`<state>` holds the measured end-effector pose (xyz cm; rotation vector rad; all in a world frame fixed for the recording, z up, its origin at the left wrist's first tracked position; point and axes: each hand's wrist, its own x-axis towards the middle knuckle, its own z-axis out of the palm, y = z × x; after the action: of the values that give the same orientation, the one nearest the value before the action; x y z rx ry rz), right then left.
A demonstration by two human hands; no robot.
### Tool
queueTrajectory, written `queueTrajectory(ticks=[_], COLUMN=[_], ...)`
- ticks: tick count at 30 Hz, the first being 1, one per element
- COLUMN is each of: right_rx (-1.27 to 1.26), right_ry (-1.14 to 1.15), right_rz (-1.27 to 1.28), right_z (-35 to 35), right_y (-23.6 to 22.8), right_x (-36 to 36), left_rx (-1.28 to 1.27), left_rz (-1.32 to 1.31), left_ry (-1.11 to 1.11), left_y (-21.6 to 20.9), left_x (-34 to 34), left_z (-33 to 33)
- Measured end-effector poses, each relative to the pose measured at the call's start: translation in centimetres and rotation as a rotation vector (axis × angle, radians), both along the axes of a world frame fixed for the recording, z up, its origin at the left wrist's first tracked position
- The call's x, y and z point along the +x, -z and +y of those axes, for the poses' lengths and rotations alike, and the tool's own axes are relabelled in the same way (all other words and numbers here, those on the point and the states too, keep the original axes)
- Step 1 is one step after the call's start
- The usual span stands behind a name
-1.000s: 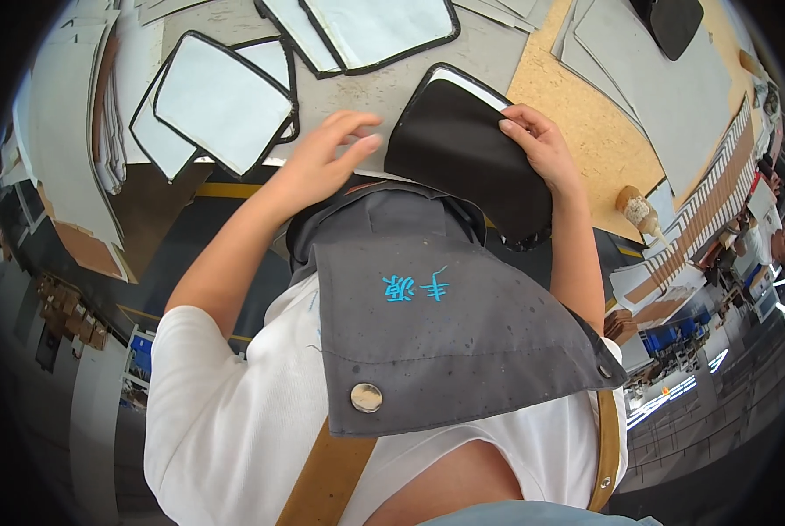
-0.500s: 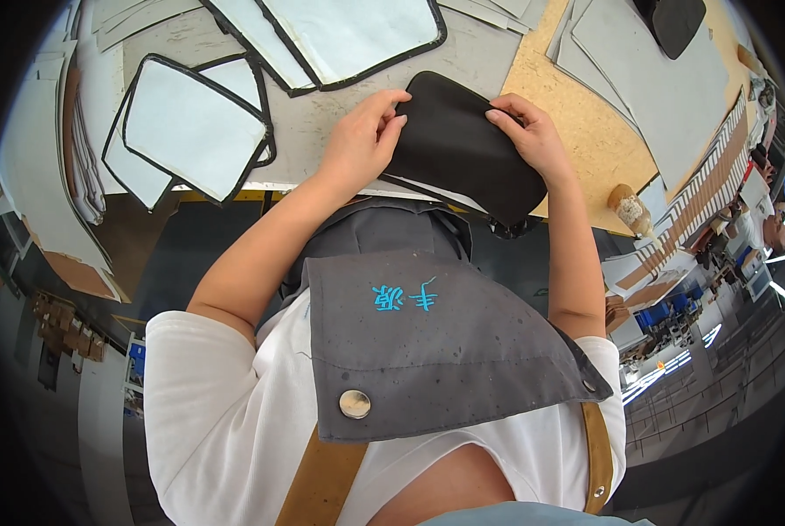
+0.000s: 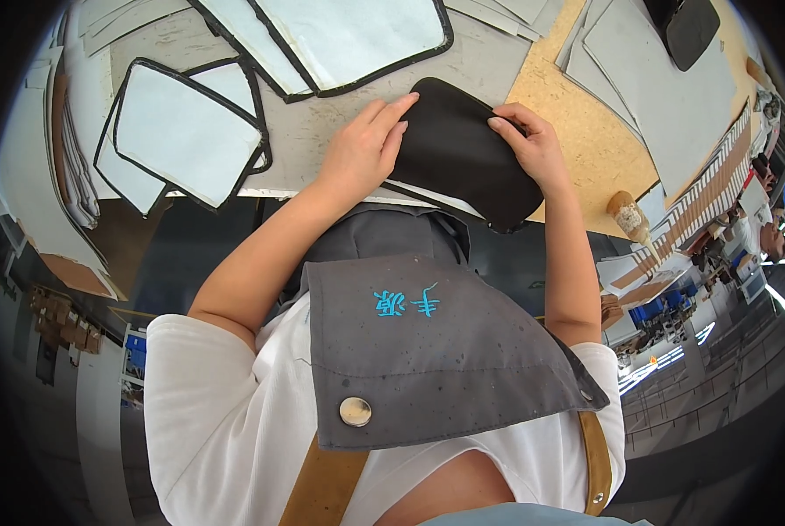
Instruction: Assembling leather components by peeling adhesive liners and sticking pieces together.
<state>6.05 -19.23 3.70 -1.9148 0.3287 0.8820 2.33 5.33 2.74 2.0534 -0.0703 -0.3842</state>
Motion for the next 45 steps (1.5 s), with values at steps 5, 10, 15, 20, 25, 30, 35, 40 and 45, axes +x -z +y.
queueTrajectory(ticks=[5, 10, 15, 20, 25, 30, 35, 40, 45], right_rx=[-0.003, -0.008, -0.014, -0.024, -0.019, -0.007, -0.025, -0.031, -0.026], right_ry=[0.015, 0.009, 0.004, -0.007, 0.0, 0.022, -0.006, -0.017, -0.013], right_rz=[0.027, 0.023, 0.02, -0.004, -0.012, -0.02, -0.021, -0.027, -0.063], right_z=[0.0, 0.1, 0.2, 0.2, 0.4, 0.2, 0.4, 0.6, 0.6], right_y=[0.1, 0.0, 0.1, 0.1, -0.1, 0.2, -0.1, -0.1, 0.0], right_x=[0.1, 0.2, 0.2, 0.1, 0.0, -0.1, -0.1, -0.1, -0.4], left_rx=[0.039, 0.039, 0.134, 0.447, 0.285, 0.109, 0.278, 0.253, 0.269], left_rz=[0.074, 0.049, -0.044, -0.124, -0.035, 0.005, -0.292, -0.248, -0.274], left_ry=[0.047, 0.046, 0.048, 0.209, 0.127, -0.311, 0.184, 0.442, 0.482], left_y=[-0.5, -0.4, -0.2, -1.8, -2.4, -1.9, -2.1, -1.8, -0.7], left_x=[0.2, 0.1, -0.1, 0.9, 2.3, 2.9, 2.7, 1.4, 1.8], left_z=[0.1, 0.1, -0.3, -0.7, 0.7, 3.2, 2.4, -0.1, -0.2])
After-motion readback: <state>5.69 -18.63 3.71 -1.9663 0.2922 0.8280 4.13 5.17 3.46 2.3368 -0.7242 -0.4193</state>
